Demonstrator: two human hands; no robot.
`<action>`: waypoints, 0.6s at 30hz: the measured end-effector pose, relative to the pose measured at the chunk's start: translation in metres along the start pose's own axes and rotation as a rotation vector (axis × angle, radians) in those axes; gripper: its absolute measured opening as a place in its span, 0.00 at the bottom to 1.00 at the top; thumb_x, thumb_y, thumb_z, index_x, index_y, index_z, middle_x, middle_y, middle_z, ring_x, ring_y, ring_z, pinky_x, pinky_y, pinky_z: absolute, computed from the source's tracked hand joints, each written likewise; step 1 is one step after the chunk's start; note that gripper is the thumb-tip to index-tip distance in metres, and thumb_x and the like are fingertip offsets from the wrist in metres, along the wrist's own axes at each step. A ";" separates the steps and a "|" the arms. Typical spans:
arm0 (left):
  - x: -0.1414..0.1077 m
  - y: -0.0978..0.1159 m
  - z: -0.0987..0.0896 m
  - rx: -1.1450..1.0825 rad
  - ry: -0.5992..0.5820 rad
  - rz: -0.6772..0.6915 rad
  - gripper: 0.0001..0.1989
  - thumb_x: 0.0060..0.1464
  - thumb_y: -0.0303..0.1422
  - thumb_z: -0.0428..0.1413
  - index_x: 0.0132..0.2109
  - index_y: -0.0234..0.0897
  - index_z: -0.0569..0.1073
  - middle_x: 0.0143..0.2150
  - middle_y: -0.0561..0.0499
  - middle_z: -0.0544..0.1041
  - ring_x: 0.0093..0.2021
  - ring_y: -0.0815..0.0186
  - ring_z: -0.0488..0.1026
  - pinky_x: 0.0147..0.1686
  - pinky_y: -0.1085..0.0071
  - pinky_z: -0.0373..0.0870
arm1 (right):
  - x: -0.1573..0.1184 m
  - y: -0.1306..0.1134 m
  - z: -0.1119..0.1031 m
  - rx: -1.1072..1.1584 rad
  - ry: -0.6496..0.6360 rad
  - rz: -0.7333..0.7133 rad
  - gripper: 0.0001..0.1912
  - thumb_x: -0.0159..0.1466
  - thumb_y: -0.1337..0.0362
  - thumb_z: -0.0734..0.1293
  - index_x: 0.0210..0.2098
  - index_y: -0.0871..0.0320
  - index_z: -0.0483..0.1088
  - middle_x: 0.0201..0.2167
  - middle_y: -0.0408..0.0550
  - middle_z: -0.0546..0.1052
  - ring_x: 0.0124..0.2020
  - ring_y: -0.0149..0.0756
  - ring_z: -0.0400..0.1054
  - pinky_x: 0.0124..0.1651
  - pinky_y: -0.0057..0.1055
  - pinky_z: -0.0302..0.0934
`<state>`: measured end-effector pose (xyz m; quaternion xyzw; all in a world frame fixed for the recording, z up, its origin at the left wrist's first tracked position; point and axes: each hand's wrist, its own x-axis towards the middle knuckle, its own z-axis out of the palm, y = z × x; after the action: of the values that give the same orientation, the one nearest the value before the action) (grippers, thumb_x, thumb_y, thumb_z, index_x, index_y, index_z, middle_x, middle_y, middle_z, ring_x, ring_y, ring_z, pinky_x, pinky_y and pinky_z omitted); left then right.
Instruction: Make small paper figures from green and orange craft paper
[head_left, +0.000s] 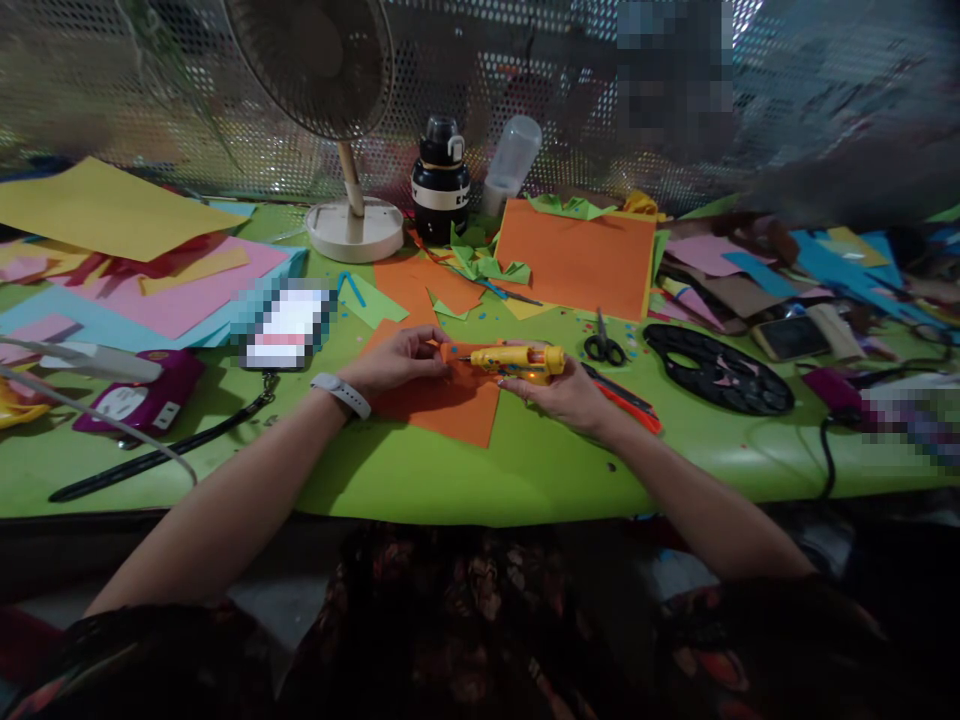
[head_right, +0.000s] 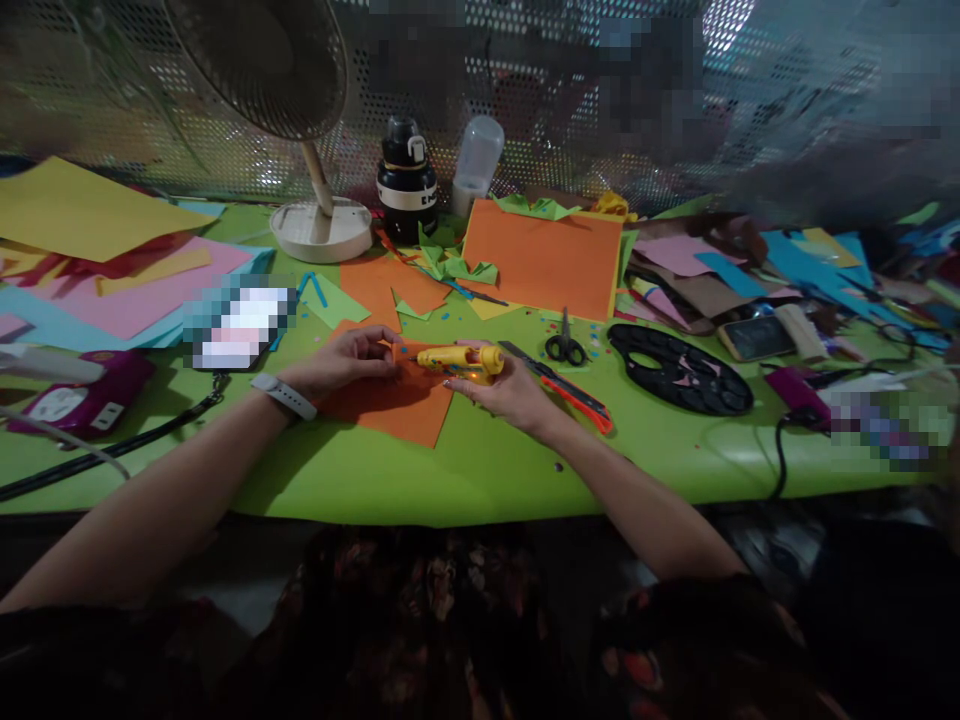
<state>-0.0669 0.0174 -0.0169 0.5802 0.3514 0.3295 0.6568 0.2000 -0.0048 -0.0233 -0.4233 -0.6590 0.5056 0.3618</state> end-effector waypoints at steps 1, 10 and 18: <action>0.000 -0.001 0.000 -0.004 -0.003 0.002 0.15 0.49 0.29 0.63 0.43 0.34 0.68 0.30 0.53 0.78 0.29 0.72 0.75 0.35 0.74 0.71 | 0.000 0.000 0.000 0.000 -0.001 0.002 0.33 0.52 0.55 0.76 0.55 0.53 0.68 0.40 0.46 0.78 0.29 0.31 0.71 0.31 0.30 0.71; 0.000 -0.002 -0.001 -0.002 -0.016 0.030 0.15 0.50 0.29 0.64 0.43 0.35 0.69 0.30 0.54 0.79 0.30 0.72 0.76 0.36 0.75 0.71 | -0.001 -0.003 0.001 0.010 0.004 0.007 0.33 0.52 0.55 0.76 0.55 0.53 0.68 0.42 0.48 0.78 0.31 0.33 0.71 0.33 0.32 0.72; 0.001 -0.003 -0.002 -0.013 -0.022 0.036 0.14 0.50 0.28 0.63 0.43 0.35 0.69 0.31 0.54 0.79 0.31 0.72 0.76 0.36 0.74 0.70 | -0.001 -0.005 0.001 -0.029 0.024 0.002 0.32 0.53 0.56 0.75 0.55 0.55 0.68 0.38 0.46 0.78 0.25 0.28 0.67 0.27 0.28 0.69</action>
<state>-0.0679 0.0189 -0.0203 0.5857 0.3313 0.3371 0.6585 0.1988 -0.0068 -0.0183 -0.4349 -0.6615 0.4914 0.3630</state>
